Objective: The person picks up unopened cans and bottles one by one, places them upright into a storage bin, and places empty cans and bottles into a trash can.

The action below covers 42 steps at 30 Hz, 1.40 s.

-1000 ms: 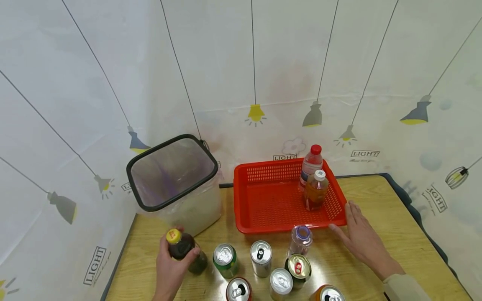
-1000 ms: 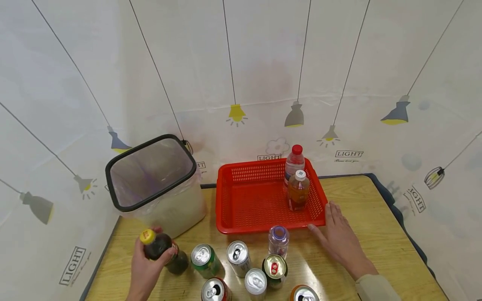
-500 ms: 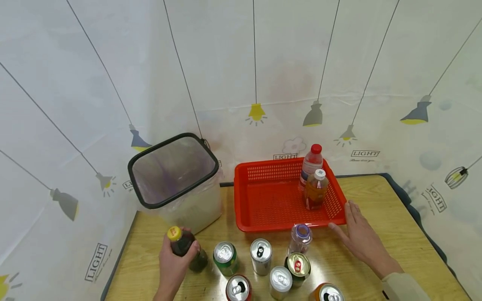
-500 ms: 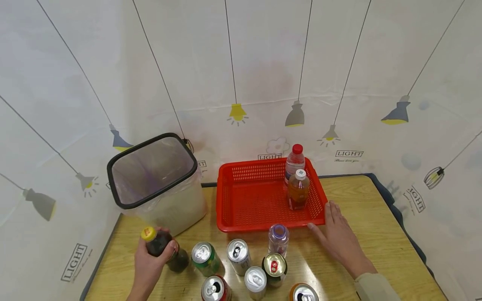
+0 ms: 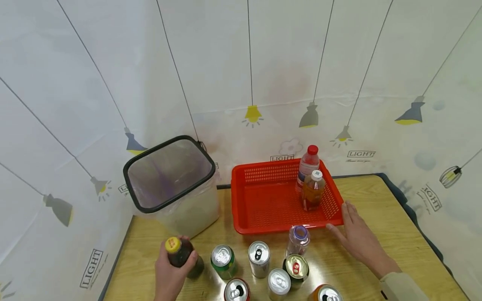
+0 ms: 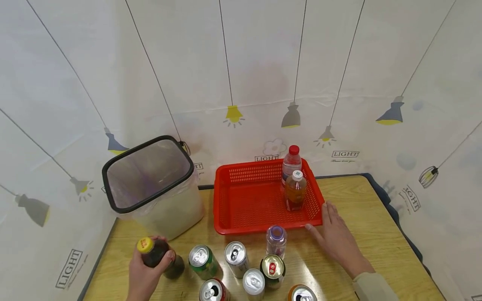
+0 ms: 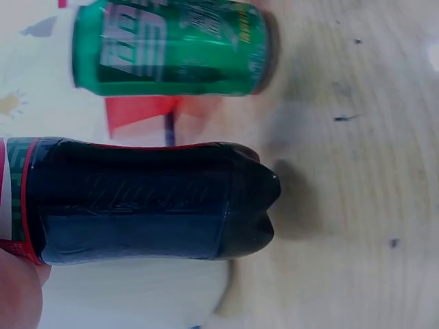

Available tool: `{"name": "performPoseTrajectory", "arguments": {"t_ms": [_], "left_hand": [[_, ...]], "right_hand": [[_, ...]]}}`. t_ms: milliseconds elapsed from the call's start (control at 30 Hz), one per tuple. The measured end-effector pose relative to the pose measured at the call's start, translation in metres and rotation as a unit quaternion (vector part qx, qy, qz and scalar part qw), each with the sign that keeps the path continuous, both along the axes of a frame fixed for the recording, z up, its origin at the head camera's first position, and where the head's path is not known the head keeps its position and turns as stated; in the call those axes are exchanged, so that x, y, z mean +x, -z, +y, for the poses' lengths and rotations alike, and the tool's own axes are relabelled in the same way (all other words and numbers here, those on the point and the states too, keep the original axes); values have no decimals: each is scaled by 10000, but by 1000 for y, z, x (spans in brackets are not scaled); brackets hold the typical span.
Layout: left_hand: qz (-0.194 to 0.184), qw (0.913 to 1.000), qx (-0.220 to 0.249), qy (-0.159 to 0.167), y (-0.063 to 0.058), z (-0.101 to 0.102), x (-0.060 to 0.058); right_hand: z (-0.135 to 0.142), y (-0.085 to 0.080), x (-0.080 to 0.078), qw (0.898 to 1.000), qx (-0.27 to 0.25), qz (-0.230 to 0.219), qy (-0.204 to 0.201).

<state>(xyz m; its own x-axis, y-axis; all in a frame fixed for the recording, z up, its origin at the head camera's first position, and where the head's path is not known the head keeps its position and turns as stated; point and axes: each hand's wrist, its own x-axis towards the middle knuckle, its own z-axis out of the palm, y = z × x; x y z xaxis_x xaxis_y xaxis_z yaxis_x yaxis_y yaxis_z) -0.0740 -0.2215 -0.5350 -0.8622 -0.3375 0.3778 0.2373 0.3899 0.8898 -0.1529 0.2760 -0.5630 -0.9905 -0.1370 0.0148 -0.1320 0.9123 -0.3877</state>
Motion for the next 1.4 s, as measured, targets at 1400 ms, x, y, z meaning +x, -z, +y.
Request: {"name": "performPoseTrajectory", "arguments": {"t_ms": [1400], "left_hand": [[293, 9573, -42, 2875, -123, 150, -92]], "right_hand": [[-4, -4, 0, 9999, -71, -96, 73]]}}
